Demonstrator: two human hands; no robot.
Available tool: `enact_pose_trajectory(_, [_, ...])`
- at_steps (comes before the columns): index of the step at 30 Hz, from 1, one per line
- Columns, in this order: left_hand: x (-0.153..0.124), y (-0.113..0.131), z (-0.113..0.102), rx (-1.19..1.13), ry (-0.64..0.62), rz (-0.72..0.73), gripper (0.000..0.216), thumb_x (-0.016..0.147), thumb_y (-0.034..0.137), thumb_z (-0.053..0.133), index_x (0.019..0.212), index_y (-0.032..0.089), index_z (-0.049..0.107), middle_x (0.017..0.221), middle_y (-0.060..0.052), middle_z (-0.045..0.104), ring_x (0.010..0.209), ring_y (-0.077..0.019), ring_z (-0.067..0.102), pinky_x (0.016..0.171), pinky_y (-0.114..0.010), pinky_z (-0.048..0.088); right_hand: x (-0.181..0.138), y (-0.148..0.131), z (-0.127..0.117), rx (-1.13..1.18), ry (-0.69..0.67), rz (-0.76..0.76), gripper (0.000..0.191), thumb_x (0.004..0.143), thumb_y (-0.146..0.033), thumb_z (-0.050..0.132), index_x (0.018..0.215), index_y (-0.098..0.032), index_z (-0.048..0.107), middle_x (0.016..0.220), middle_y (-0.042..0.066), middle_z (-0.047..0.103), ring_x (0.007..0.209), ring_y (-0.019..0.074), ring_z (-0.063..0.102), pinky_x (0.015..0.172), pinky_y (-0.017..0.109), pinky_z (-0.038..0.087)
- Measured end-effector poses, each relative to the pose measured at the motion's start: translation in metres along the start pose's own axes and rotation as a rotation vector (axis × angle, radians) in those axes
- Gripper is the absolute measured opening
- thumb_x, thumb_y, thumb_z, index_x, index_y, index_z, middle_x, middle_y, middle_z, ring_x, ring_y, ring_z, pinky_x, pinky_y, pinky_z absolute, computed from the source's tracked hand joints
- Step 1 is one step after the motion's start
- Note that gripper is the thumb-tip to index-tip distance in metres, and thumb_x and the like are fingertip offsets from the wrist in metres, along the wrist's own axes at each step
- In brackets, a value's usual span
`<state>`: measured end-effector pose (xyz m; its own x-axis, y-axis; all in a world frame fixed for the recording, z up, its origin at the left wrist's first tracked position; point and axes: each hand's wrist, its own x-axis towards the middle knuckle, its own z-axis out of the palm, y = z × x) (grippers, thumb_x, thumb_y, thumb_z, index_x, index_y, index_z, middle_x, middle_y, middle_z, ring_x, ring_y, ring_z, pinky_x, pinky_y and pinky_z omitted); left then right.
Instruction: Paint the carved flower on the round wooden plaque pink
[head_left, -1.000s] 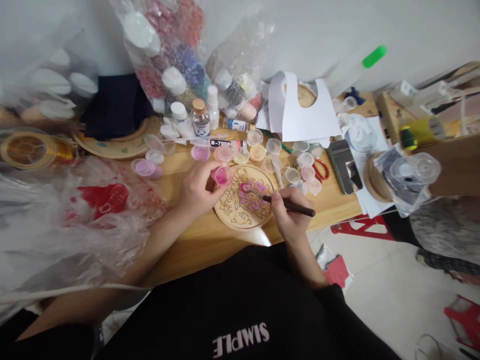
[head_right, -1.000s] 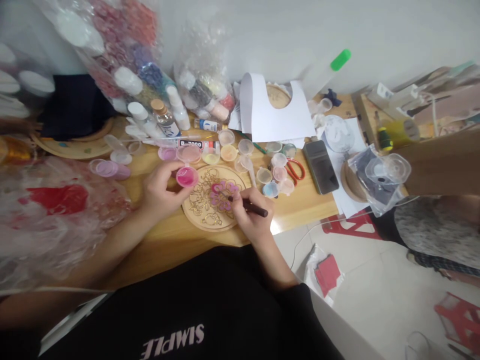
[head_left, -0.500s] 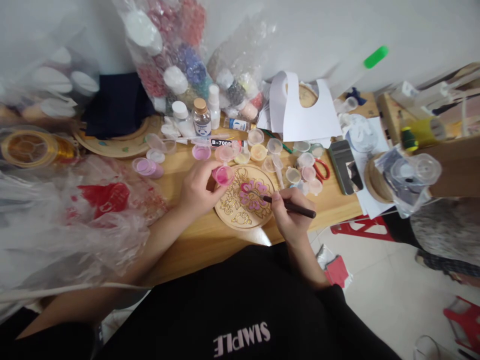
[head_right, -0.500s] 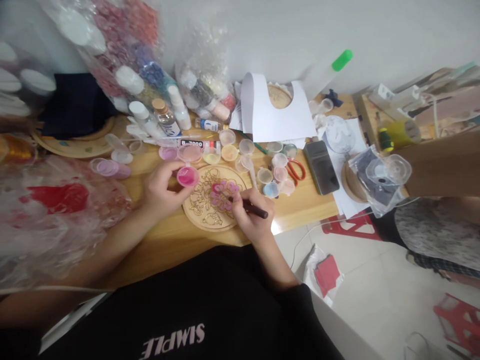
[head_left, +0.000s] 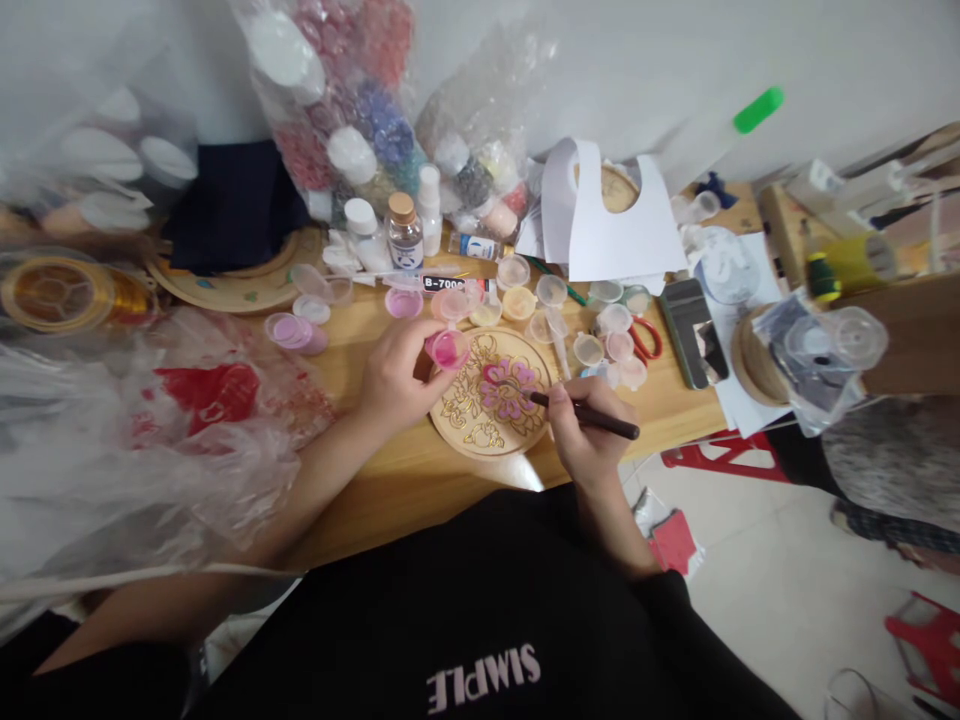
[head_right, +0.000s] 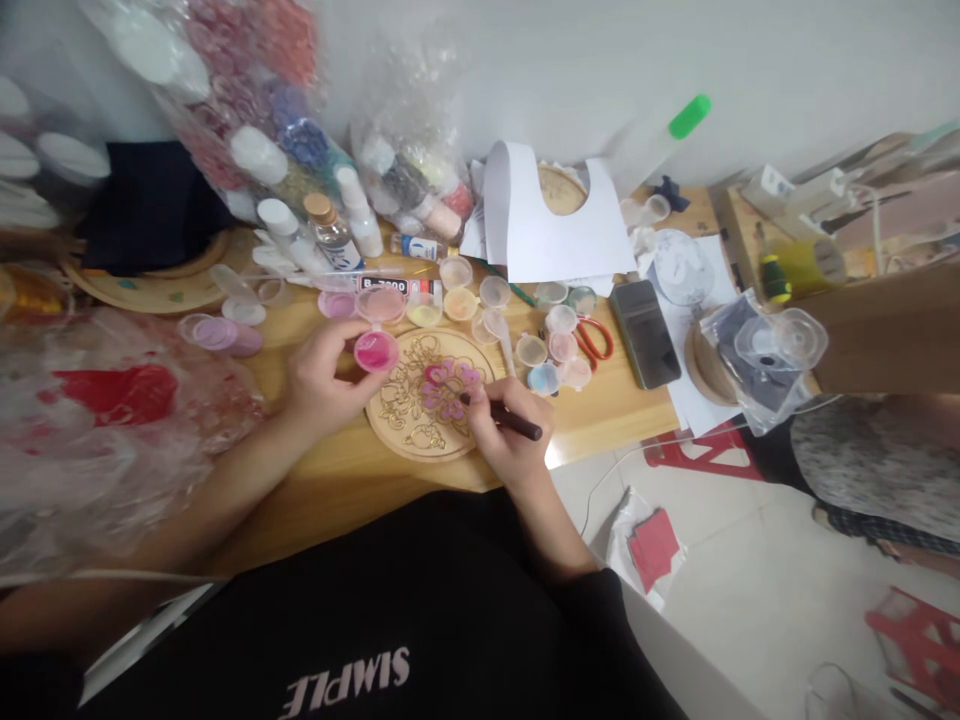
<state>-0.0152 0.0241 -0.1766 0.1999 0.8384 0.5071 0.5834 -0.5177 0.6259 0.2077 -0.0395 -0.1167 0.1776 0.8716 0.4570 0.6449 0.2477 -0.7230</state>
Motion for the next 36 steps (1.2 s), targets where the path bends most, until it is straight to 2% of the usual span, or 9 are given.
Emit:
enact_pose_trajectory(11, [0.0007,0.0005,0.0001,-0.035,0.031,0.055,0.016,0.094,0.029,0.072,0.108,0.023,0.067,0.101,-0.007,0.079,0.090,-0.0232,0.075,0.081,-0.036,0.065,-0.0017,0.0011,-0.0013,0.043,0.011,-0.028,0.030,0.094,-0.024,0.068,0.065,-0.024,0.059,0.050,-0.006,0.059,0.041,0.0089,0.049,0.042,0.022,0.036])
enact_pose_trajectory(15, [0.0006,-0.0004,0.0004,-0.012,0.002,0.017,0.016,0.093,0.030,0.072,0.107,0.023,0.067,0.100,-0.007,0.078,0.089,-0.0232,0.074,0.082,-0.037,0.064,-0.0015,0.0015,-0.0012,0.054,0.011,-0.047,0.028,0.091,-0.016,0.067,0.065,-0.023,0.059,0.050,-0.007,0.060,0.040,0.0081,0.050,0.042,0.021,0.036])
enact_pose_trajectory(18, [0.0008,-0.0006,0.0002,-0.026,-0.006,0.017,0.016,0.093,0.029,0.073,0.107,0.022,0.068,0.100,-0.007,0.078,0.090,-0.0233,0.074,0.083,-0.037,0.064,-0.0011,0.0015,-0.0011,0.035,0.007,-0.037,0.029,0.091,-0.019,0.067,0.064,-0.023,0.058,0.049,-0.007,0.059,0.040,0.0078,0.049,0.042,0.021,0.036])
enact_pose_trajectory(23, [0.0019,0.0004,-0.0004,-0.034,0.050,0.101,0.016,0.095,0.027,0.072,0.109,0.022,0.066,0.100,-0.006,0.078,0.089,-0.0224,0.074,0.081,-0.034,0.064,-0.0008,0.0013,-0.0009,-0.003,-0.005,0.006,0.032,0.094,-0.030,0.065,0.064,-0.024,0.058,0.049,-0.005,0.061,0.039,0.0089,0.048,0.041,0.023,0.037])
enact_pose_trajectory(27, [0.0025,0.0010,-0.0003,-0.018,0.082,0.145,0.018,0.095,0.024,0.072,0.112,0.021,0.065,0.100,-0.006,0.077,0.088,-0.0211,0.074,0.079,-0.032,0.063,-0.0005,0.0011,-0.0003,0.021,-0.009,-0.031,0.029,0.093,-0.023,0.065,0.065,-0.023,0.059,0.050,-0.006,0.063,0.039,0.0083,0.050,0.040,0.021,0.037])
enact_pose_trajectory(36, [0.0025,-0.0002,0.0016,-0.005,0.085,0.149,0.017,0.097,0.029,0.072,0.110,0.022,0.065,0.098,-0.006,0.078,0.086,-0.0218,0.075,0.076,-0.033,0.063,0.0012,0.0007,0.0025,0.042,-0.009,-0.074,0.028,0.091,-0.016,0.065,0.065,-0.023,0.057,0.050,-0.007,0.061,0.039,0.0072,0.049,0.040,0.020,0.034])
